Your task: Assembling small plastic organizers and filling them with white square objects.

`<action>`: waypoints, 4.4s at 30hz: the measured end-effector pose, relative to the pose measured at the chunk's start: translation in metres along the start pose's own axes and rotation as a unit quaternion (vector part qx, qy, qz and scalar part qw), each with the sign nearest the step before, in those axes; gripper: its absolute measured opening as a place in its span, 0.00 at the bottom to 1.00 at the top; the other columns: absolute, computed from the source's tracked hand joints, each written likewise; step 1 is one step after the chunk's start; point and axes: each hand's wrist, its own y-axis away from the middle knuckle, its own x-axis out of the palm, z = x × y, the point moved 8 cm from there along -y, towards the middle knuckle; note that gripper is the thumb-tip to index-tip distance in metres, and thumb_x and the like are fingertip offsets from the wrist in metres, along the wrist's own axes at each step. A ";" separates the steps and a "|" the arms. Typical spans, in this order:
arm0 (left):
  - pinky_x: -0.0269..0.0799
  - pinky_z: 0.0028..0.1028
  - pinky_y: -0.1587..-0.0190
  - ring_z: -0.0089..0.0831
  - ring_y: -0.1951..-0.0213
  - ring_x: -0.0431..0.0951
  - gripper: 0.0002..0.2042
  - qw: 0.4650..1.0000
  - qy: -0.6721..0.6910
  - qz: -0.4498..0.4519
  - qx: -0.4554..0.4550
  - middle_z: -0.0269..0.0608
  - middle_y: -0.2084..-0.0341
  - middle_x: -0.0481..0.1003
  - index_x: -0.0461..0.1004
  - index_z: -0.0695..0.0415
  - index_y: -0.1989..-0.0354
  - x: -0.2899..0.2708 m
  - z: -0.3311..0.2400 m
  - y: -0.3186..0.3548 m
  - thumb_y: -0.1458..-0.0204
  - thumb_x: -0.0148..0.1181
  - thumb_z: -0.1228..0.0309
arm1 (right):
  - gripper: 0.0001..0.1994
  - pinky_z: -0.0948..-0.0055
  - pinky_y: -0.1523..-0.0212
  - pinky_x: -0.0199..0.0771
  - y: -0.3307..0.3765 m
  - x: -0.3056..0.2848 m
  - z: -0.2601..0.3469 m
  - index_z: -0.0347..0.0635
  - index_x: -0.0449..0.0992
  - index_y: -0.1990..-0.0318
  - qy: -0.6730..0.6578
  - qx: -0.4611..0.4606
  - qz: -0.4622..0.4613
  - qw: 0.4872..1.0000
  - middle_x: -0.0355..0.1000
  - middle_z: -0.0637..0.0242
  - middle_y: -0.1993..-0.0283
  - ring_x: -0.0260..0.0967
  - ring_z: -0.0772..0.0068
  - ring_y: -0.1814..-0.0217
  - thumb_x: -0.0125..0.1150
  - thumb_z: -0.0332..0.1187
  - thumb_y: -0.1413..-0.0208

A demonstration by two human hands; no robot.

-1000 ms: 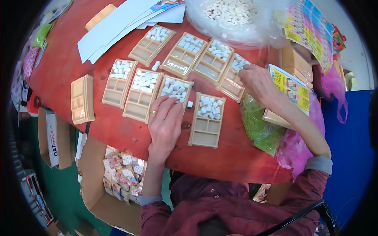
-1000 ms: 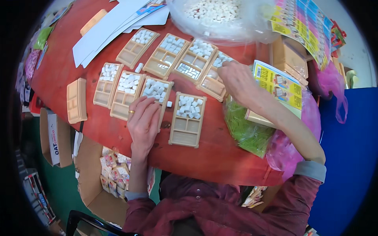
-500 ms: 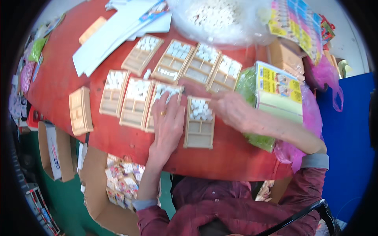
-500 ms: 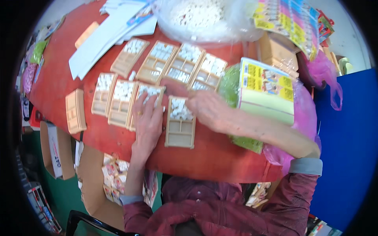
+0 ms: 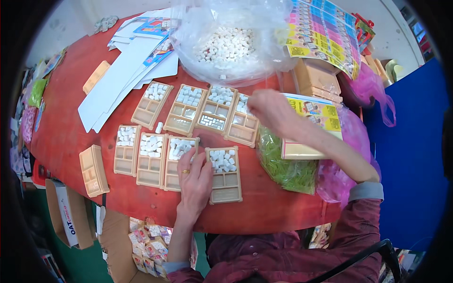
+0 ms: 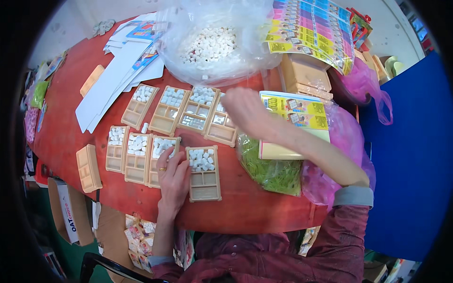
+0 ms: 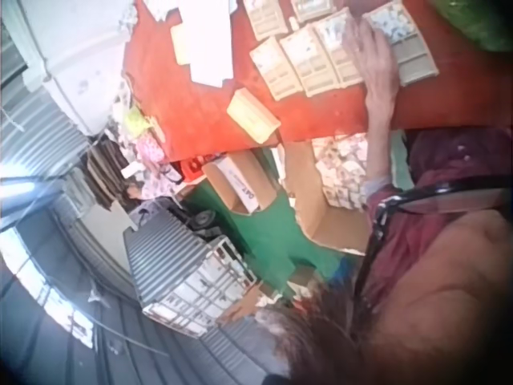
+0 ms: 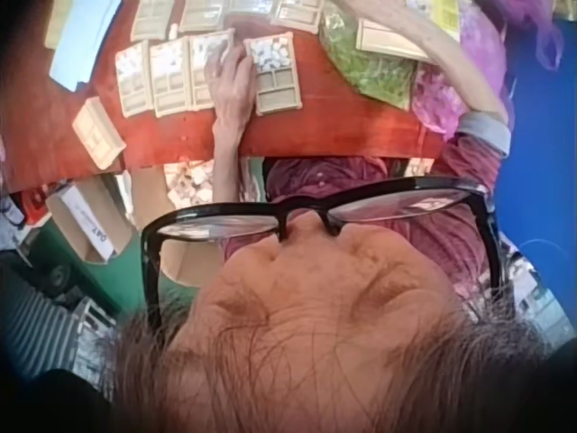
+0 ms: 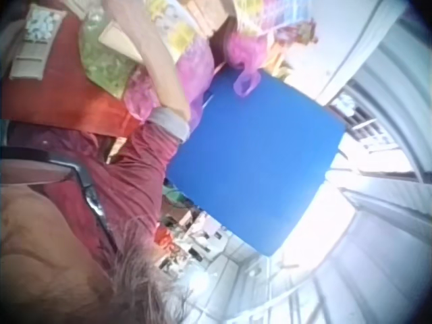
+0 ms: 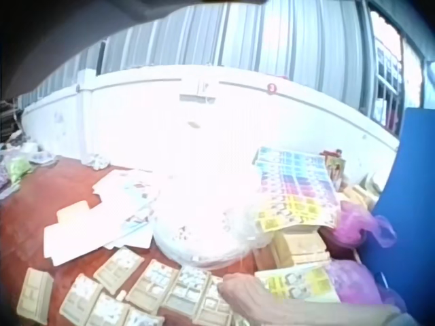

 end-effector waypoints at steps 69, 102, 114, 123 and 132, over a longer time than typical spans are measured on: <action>0.68 0.38 0.66 0.45 0.69 0.72 0.04 0.971 0.178 0.108 -0.118 0.47 0.76 0.69 0.71 0.64 0.70 -0.012 0.028 -0.046 0.54 0.59 0.81 | 0.06 0.63 0.59 0.70 0.030 0.050 0.056 0.33 0.73 0.68 -0.231 -0.006 0.172 0.958 0.71 0.54 0.69 0.69 0.55 0.64 0.59 0.24 0.55; 0.71 0.34 0.67 0.41 0.69 0.75 0.04 0.973 0.206 0.074 -0.080 0.44 0.73 0.69 0.73 0.64 0.70 0.024 0.004 -0.024 0.54 0.60 0.81 | 0.05 0.62 0.68 0.69 -0.011 0.030 0.059 0.32 0.74 0.69 -0.152 -0.081 0.025 0.985 0.71 0.51 0.74 0.71 0.51 0.70 0.60 0.26 0.51; 0.69 0.35 0.69 0.42 0.70 0.74 0.06 0.948 0.280 0.079 -0.126 0.45 0.73 0.69 0.73 0.64 0.70 0.025 0.007 -0.019 0.56 0.63 0.83 | 0.08 0.54 0.67 0.71 -0.139 0.071 0.023 0.31 0.75 0.77 -0.107 -0.094 -0.138 0.980 0.71 0.41 0.75 0.72 0.42 0.70 0.58 0.29 0.56; 0.70 0.29 0.69 0.36 0.70 0.75 0.05 0.913 0.364 0.048 -0.179 0.43 0.72 0.71 0.74 0.65 0.69 0.017 0.018 -0.016 0.55 0.61 0.84 | 0.06 0.56 0.69 0.71 -0.146 0.065 0.020 0.31 0.77 0.78 -0.148 -0.050 -0.048 0.987 0.70 0.41 0.76 0.72 0.45 0.73 0.57 0.26 0.60; 0.69 0.22 0.70 0.22 0.75 0.75 0.07 0.896 0.323 -0.029 -0.302 0.37 0.79 0.77 0.78 0.69 0.68 -0.002 0.097 -0.083 0.54 0.62 0.77 | 0.09 0.61 0.71 0.71 -0.136 0.044 0.002 0.31 0.79 0.72 -0.184 -0.015 -0.054 0.981 0.73 0.46 0.76 0.74 0.57 0.74 0.61 0.30 0.58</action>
